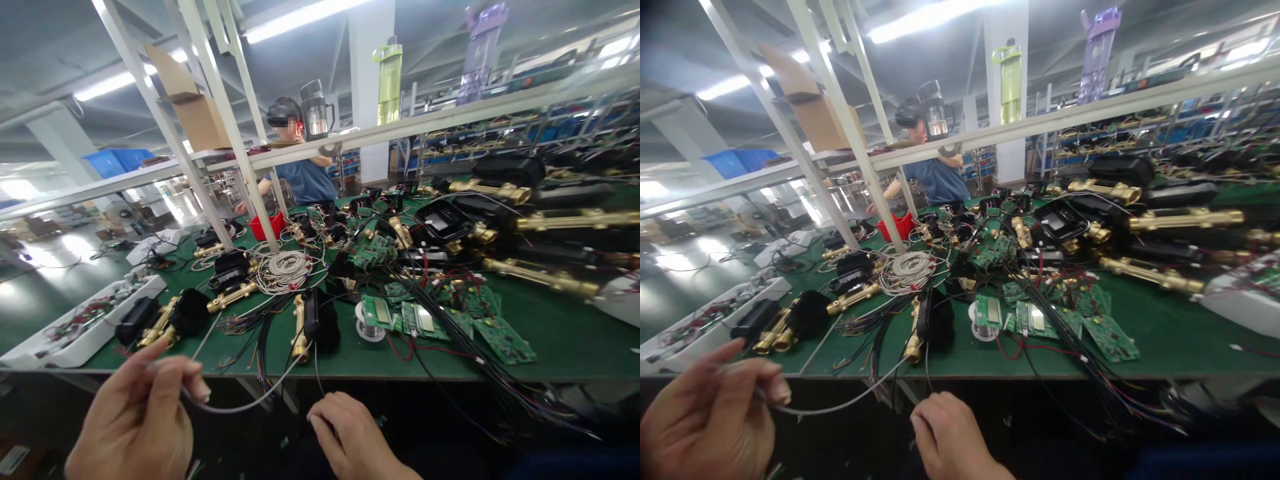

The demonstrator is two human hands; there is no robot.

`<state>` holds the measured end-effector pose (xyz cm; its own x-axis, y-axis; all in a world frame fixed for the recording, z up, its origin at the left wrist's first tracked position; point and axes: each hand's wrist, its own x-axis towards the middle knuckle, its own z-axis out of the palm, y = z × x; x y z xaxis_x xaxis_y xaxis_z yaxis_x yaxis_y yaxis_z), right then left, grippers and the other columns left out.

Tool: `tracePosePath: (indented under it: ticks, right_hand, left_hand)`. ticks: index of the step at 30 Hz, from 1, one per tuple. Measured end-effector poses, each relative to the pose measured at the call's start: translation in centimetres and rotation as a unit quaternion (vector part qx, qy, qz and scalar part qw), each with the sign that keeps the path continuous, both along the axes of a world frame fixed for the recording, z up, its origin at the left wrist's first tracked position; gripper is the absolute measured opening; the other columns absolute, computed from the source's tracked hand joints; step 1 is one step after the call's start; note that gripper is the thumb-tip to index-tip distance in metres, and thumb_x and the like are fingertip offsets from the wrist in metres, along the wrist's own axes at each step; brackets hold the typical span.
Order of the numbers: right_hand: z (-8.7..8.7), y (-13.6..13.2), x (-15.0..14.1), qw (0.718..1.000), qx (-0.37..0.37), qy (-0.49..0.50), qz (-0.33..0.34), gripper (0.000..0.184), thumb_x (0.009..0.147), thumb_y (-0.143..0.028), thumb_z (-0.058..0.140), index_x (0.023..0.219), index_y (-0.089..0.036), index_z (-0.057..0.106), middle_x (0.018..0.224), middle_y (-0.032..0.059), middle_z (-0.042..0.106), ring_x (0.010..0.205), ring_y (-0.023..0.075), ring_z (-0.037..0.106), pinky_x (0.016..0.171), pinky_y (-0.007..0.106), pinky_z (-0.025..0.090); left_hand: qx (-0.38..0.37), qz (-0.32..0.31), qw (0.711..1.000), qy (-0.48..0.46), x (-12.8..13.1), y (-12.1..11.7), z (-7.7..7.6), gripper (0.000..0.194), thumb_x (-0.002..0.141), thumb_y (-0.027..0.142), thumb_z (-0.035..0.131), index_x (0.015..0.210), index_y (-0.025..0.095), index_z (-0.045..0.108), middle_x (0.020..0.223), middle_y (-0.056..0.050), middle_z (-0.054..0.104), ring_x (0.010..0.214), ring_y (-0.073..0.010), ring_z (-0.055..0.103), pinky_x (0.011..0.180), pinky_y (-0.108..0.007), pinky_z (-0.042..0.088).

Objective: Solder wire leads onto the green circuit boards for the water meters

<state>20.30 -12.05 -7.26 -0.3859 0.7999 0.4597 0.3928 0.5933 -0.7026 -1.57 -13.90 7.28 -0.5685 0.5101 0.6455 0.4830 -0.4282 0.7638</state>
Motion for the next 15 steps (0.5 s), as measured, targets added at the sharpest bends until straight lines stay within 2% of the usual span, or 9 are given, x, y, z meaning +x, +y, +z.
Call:
tracePosePath:
  ticks: [3, 5, 8, 11, 15]
  right_hand:
    - [2.5, 2.3, 2.1, 1.000, 0.016, -0.006, -0.017, 0.025, 0.103, -0.020, 0.049, 0.089, -0.022, 0.069, 0.082, 0.0028, 0.070, 0.076, 0.0187, 0.063, 0.070, 0.030, 0.046]
    - [4.6, 4.3, 3.6, 0.998, 0.036, -0.011, -0.044, 0.026, 0.105, -0.022, 0.047, 0.091, -0.021, 0.069, 0.085, 0.0040, 0.070, 0.080, 0.0196, 0.063, 0.073, 0.031, 0.047]
    - [6.7, 6.6, 4.9, 0.996, 0.045, -0.018, -0.076, 0.024, 0.105, -0.022, 0.048, 0.096, -0.020, 0.070, 0.090, 0.0058, 0.072, 0.085, 0.0213, 0.064, 0.078, 0.034, 0.047]
    - [6.4, 7.1, 4.8, 0.996, 0.028, -0.027, -0.078, 0.022, 0.105, -0.021, 0.051, 0.094, -0.021, 0.070, 0.088, 0.0037, 0.073, 0.082, 0.0199, 0.066, 0.076, 0.033, 0.047]
    - [4.5, 6.6, 4.3, 0.996, 0.030, -0.026, -0.076, 0.025, 0.105, -0.021, 0.050, 0.089, -0.022, 0.069, 0.082, 0.0012, 0.071, 0.074, 0.0182, 0.066, 0.068, 0.031, 0.047]
  left_hand:
    - [-0.051, -0.078, 0.994, -0.055, 0.9, 4.7, 1.0, 0.044, 0.085, 0.045, 0.081, 0.120, 0.022, 0.063, 0.076, 0.004, 0.073, 0.049, -0.0092, 0.058, 0.048, -0.019, 0.049]
    - [-0.080, -0.140, 0.984, -0.079, 1.0, 8.2, 0.8, 0.045, 0.079, 0.047, 0.084, 0.105, 0.019, 0.060, 0.072, 0.002, 0.074, 0.043, -0.0095, 0.053, 0.040, -0.019, 0.044]
    - [-0.102, -0.178, 0.975, -0.090, 1.2, 12.5, 0.1, 0.044, 0.075, 0.049, 0.084, 0.090, 0.016, 0.059, 0.071, -0.002, 0.072, 0.040, -0.0070, 0.047, 0.036, -0.018, 0.034]
    - [-0.099, -0.184, 0.973, -0.099, 1.6, 14.3, -0.4, 0.046, 0.077, 0.054, 0.081, 0.091, 0.017, 0.058, 0.073, 0.000, 0.070, 0.040, -0.0047, 0.043, 0.037, -0.017, 0.030]
    - [-0.100, -0.183, 0.974, -0.085, 1.7, 14.2, -0.3, 0.042, 0.084, 0.056, 0.076, 0.095, 0.020, 0.056, 0.067, 0.005, 0.063, 0.040, -0.0045, 0.040, 0.039, -0.016, 0.029]
